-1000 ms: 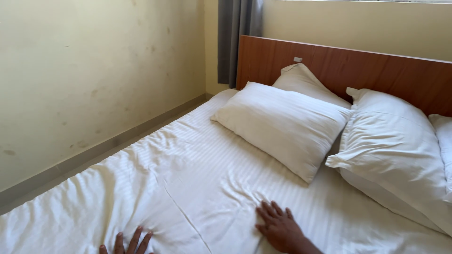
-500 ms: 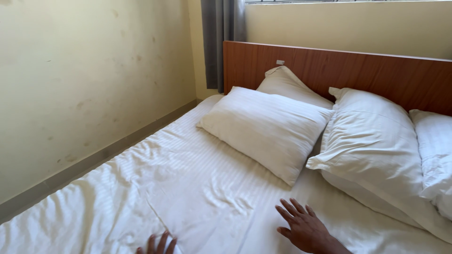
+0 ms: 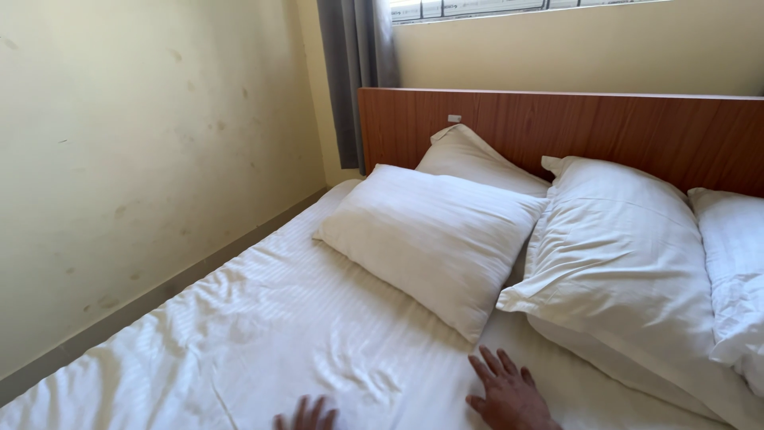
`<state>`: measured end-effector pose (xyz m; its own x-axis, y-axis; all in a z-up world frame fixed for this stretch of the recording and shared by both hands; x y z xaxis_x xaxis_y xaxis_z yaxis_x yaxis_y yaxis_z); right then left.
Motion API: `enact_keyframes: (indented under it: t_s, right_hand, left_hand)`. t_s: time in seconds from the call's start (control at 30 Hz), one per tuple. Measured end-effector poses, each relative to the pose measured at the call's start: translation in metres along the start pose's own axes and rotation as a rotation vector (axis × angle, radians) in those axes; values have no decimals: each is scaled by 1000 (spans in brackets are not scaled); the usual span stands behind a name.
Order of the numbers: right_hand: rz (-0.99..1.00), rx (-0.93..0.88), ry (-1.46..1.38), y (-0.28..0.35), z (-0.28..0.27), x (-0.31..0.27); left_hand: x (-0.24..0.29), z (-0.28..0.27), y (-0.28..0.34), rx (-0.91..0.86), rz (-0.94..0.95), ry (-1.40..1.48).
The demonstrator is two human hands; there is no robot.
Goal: The person folds a white pillowcase into a small square on the bed. Then, the person picks up a pillow, inserts it into the folded pillowcase, and smooths the case over the pillow.
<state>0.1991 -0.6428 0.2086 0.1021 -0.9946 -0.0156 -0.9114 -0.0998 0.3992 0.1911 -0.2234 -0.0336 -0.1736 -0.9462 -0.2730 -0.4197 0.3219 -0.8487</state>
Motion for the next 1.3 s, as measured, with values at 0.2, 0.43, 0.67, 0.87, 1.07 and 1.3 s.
enact_keyframes:
  t_s: [0.2,0.43,0.67,0.87,1.07,1.3]
  right_hand:
    - [-3,-145,-124,-50,47,18]
    - [36,-113,-251,-53,35,16]
    - [109,94,-381,-34,5,25]
    - [149,68,-437,-31,-1,22]
    - [158,27,-418,-30,-1,19]
    - [180,134,-436,-47,17,25]
  left_hand:
    - [115,33,-155,-226,-231,169]
    - [173,-20,-269,-1285,-596,542]
    - [202,77,-286,-900,-1156,1103]
    - [227,61,-318,-930,-1499,1435]
    - [212,48,-333,-1047,-1484,1132]
    - [176,48,-304,-994,-1278,939]
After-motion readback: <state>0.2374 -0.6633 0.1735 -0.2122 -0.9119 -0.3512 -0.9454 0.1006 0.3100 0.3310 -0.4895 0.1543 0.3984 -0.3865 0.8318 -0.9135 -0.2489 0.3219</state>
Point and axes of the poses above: each hand's wrist, its own y-axis away from the middle knuckle, its own z-axis out of the palm, x = y × z, the point moved 7 cm from there along -y, towards the middle knuckle, and after that the axes turned 9 degrees about -x, right-handed, at the moved point
